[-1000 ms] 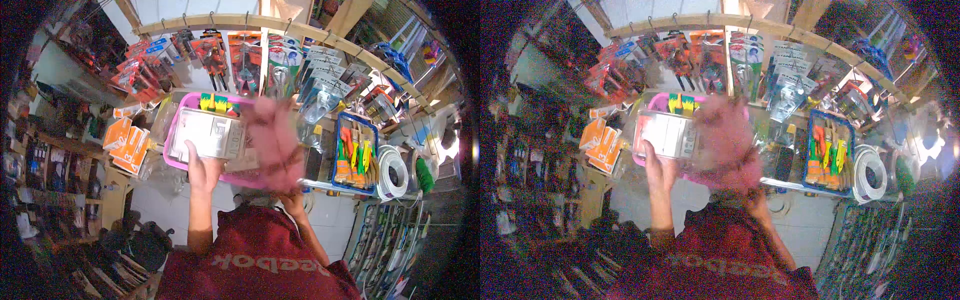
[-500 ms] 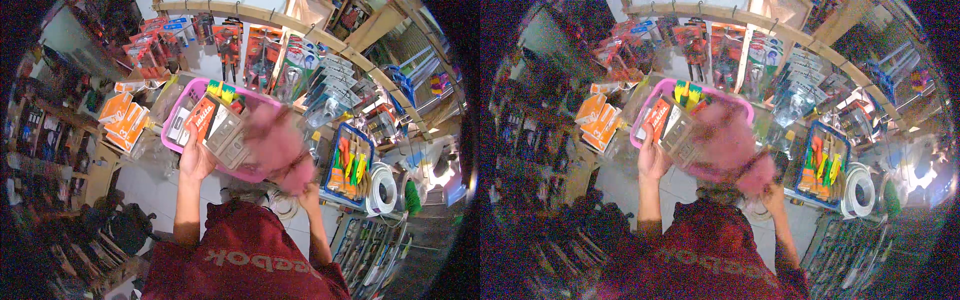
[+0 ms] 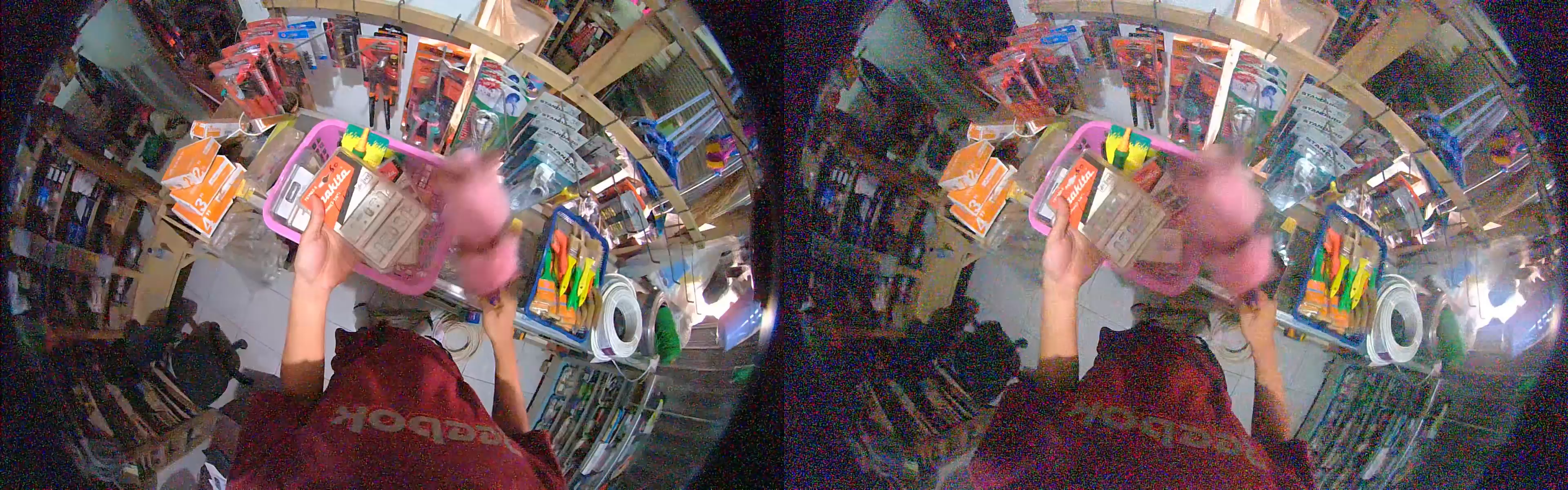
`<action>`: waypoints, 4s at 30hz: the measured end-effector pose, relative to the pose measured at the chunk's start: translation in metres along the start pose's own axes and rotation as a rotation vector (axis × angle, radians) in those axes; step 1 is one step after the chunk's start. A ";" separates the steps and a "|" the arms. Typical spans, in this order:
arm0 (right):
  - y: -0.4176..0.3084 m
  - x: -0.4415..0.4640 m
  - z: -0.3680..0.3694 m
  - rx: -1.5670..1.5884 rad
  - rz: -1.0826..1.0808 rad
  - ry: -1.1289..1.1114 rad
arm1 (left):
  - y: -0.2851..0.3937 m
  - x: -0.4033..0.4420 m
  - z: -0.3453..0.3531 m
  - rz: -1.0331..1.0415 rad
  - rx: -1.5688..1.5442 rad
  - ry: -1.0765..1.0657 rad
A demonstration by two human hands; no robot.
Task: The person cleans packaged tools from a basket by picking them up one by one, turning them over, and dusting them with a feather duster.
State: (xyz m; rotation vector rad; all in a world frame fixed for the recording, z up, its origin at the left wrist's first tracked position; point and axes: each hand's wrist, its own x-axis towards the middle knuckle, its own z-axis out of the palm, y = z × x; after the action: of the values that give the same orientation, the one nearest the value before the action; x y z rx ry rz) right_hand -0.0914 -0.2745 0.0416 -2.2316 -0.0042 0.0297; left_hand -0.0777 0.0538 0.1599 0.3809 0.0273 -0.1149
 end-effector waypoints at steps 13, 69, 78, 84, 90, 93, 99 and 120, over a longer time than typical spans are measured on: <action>0.023 -0.010 -0.008 -0.160 -0.381 0.102 | -0.025 0.002 0.023 0.090 0.042 -0.058; -0.142 0.077 -0.115 -0.321 -0.460 -0.440 | -0.024 -0.007 -0.076 -0.243 -0.283 -0.450; -0.131 0.074 -0.108 -0.271 -0.310 -0.427 | 0.007 -0.024 -0.025 -0.202 0.190 -0.043; -0.123 0.079 -0.108 -0.324 -0.330 -0.186 | -0.010 -0.026 -0.065 -0.332 0.354 -0.159; -0.111 0.066 -0.105 -0.155 -0.305 -0.381 | -0.013 -0.020 -0.051 -0.372 -0.258 -0.160; -0.081 0.063 -0.105 -0.036 -0.356 -0.232 | -0.010 -0.024 -0.026 -0.282 0.131 0.033; -0.073 0.060 -0.120 -0.052 -0.281 -0.332 | -0.025 -0.016 -0.040 -0.394 -0.377 -0.309; -0.074 0.059 -0.142 -0.138 -0.257 -0.349 | -0.032 -0.004 -0.009 -0.486 -0.744 -0.334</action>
State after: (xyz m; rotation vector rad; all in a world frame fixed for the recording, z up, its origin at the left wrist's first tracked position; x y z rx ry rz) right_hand -0.0286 -0.3406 0.1862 -2.3187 -0.4954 0.2845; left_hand -0.0850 0.0282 0.1396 -0.4000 -0.1661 -0.6264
